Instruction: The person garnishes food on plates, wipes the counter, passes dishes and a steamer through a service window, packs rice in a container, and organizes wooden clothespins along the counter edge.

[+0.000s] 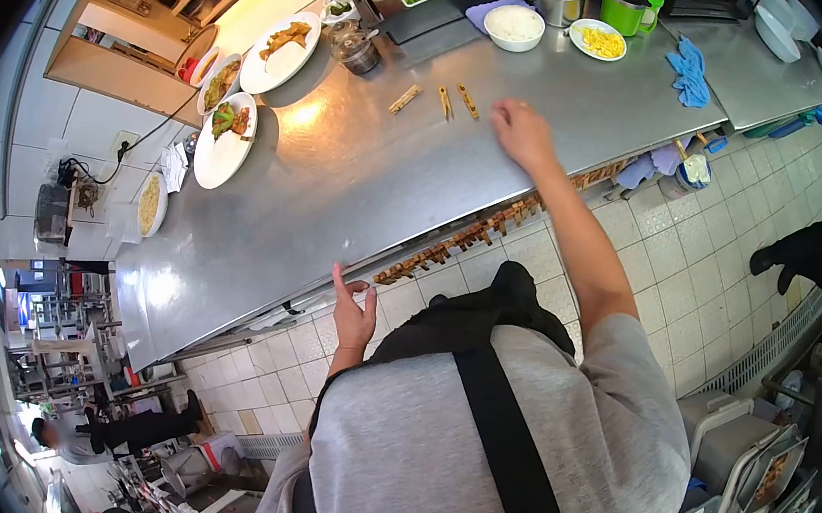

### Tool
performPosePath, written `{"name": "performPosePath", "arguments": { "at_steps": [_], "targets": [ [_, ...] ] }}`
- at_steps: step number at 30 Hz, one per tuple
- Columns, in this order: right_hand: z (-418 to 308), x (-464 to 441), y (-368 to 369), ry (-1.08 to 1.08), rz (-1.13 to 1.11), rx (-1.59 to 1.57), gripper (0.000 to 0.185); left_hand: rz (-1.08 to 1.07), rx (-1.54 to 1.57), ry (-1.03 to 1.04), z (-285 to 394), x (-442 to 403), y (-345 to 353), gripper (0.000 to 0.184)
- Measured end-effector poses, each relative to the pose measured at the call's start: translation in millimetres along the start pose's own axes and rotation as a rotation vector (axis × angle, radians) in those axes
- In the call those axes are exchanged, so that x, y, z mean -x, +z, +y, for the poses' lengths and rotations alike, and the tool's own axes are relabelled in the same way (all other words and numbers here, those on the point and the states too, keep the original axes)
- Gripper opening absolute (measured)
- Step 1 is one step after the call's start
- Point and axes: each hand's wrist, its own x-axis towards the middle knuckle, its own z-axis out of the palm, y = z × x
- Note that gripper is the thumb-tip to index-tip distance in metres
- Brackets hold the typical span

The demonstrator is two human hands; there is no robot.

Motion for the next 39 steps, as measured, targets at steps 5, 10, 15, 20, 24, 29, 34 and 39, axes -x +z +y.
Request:
{"name": "performPosePath", "arguments": {
  "at_steps": [5,10,15,20,24,29,34,39],
  "targets": [
    [-28.1,-18.3,23.3,0.023,-0.008,0.243,0.020,-0.091,0.013,-0.117,1.6,-12.9,-0.3,0.082],
    [-12.4,8.3,-3.0,0.005,-0.060,0.313,0.015,-0.035,0.003,0.009,-13.9,-14.7,8.0,0.084],
    [9.0,64.1,-76.2,-0.139,0.216,0.290,0.010,0.005,-0.003,0.030,-18.8,-14.8,16.1,0.085],
    [64.2,98.0,-120.8,0.023,0.242,0.400,0.014,0.026,-0.027,-0.025,-13.1,-12.9,20.6,0.086],
    [104.1,122.9,-138.7,0.261,0.292,0.218,0.020,0.035,-0.007,-0.011,-14.9,-13.2,23.6,0.087],
    [149.5,146.7,-144.3,0.421,0.331,0.146,0.020,0.111,-0.002,0.037,-12.5,-14.9,31.4,0.087],
    [164.5,167.9,-127.2,0.509,0.187,-0.140,0.024,0.125,-0.078,0.033,-21.2,-14.7,30.8,0.087],
    [141.1,195.7,-90.3,0.599,-0.181,-0.590,0.027,0.118,-0.092,-0.046,-13.8,-14.4,29.7,0.087]
  ]
}}
